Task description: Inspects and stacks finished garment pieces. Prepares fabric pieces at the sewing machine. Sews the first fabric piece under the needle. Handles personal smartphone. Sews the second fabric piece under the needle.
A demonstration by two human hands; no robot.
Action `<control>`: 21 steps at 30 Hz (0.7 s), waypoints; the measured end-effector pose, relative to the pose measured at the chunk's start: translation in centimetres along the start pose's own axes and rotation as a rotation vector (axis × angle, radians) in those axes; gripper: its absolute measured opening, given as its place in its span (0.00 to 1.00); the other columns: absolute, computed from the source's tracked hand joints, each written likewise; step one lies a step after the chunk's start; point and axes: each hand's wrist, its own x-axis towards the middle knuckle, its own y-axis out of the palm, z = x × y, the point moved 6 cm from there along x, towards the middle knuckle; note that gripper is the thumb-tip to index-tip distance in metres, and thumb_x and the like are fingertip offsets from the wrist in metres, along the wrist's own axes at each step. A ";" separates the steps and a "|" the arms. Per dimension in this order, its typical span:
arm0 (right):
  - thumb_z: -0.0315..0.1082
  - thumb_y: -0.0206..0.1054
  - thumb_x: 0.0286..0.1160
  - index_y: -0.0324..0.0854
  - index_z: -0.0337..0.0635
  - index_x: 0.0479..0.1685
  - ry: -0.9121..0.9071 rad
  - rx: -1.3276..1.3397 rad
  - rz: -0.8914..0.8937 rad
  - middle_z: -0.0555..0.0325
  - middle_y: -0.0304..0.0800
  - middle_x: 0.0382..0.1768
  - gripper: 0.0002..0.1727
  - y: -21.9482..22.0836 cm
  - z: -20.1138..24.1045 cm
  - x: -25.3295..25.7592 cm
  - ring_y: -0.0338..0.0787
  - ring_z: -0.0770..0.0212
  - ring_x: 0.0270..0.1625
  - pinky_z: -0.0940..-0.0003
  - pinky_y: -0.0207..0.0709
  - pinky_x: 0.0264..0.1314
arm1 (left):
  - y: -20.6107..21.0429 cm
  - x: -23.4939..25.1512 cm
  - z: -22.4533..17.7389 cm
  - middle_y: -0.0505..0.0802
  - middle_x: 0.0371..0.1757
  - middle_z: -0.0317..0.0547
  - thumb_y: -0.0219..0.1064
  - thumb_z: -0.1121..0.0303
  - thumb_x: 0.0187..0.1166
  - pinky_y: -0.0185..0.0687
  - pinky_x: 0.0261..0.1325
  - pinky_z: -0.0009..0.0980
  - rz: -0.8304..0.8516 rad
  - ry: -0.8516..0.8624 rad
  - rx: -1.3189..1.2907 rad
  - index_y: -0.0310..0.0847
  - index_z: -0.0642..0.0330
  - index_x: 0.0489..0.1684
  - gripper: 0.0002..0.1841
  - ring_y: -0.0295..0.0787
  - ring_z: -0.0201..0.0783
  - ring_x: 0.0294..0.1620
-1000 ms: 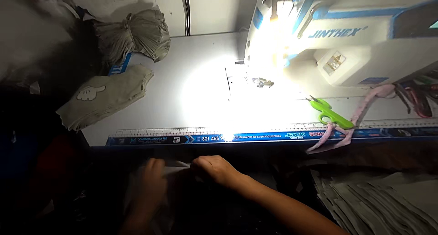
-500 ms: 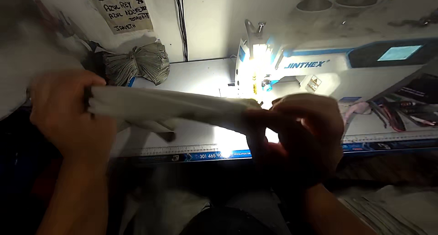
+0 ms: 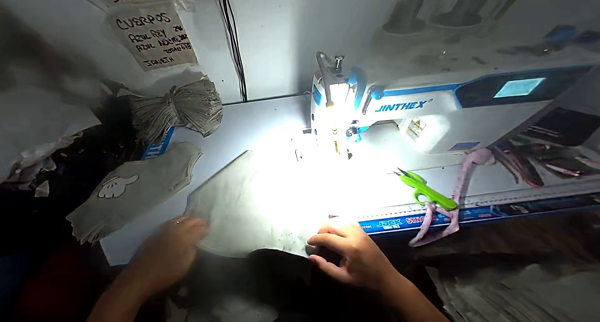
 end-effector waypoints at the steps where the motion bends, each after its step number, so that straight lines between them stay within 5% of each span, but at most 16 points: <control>1: 0.57 0.63 0.79 0.94 0.56 0.41 0.030 0.019 -0.027 0.68 0.94 0.36 0.19 -0.4 -0.4 0.5 0.91 0.66 0.43 0.59 0.83 0.52 | -0.7 0.7 -0.5 0.96 0.50 0.50 0.57 0.71 0.66 0.87 0.56 0.58 0.020 0.002 -0.021 0.93 0.61 0.45 0.18 0.95 0.54 0.53; 4: 0.49 0.61 0.79 0.96 0.52 0.39 0.127 -0.039 -0.180 0.66 0.96 0.31 0.18 -1.1 -2.1 3.0 0.93 0.66 0.36 0.59 0.85 0.41 | -1.6 4.4 -1.5 0.97 0.44 0.49 0.59 0.67 0.73 0.88 0.52 0.55 -0.044 -0.063 -0.057 0.93 0.61 0.47 0.16 0.95 0.51 0.47; 6: 0.45 0.62 0.78 0.96 0.49 0.46 0.226 -0.106 -0.183 0.60 0.98 0.39 0.17 -0.4 -3.6 5.4 0.96 0.58 0.45 0.52 0.88 0.53 | -1.2 8.0 -0.8 0.95 0.52 0.56 0.61 0.71 0.81 0.85 0.62 0.57 -0.067 -0.201 -0.101 0.91 0.64 0.54 0.13 0.93 0.55 0.57; 9: 0.51 0.62 0.82 0.89 0.50 0.66 0.443 -0.126 0.057 0.53 0.88 0.68 0.23 2.2 -6.1 7.4 0.81 0.47 0.76 0.39 0.66 0.83 | 1.0 13.1 2.8 0.87 0.67 0.65 0.63 0.65 0.86 0.71 0.77 0.60 0.028 -0.483 -0.177 0.80 0.68 0.71 0.20 0.82 0.62 0.72; 11: 0.58 0.58 0.84 0.85 0.54 0.72 0.480 -0.201 0.158 0.55 0.80 0.78 0.27 3.3 -6.8 7.4 0.73 0.47 0.84 0.36 0.59 0.86 | 2.5 15.2 5.1 0.85 0.69 0.66 0.67 0.59 0.83 0.68 0.76 0.64 0.140 -0.603 -0.195 0.79 0.67 0.73 0.25 0.78 0.63 0.74; 16: 0.61 0.52 0.85 0.83 0.60 0.74 0.467 -0.280 0.204 0.62 0.76 0.83 0.28 3.9 -7.0 7.2 0.70 0.50 0.87 0.38 0.59 0.87 | 3.0 16.9 6.0 0.89 0.47 0.61 0.68 0.64 0.80 0.77 0.61 0.60 0.374 -0.576 -0.216 0.84 0.68 0.44 0.12 0.86 0.59 0.56; 21: 0.60 0.49 0.88 0.81 0.60 0.78 0.466 -0.298 0.229 0.63 0.74 0.85 0.29 4.0 -7.0 7.3 0.68 0.49 0.88 0.38 0.55 0.90 | 1.3 16.3 4.4 0.83 0.30 0.52 0.65 0.71 0.81 0.76 0.42 0.48 0.308 -0.527 -0.398 0.78 0.64 0.34 0.06 0.81 0.47 0.35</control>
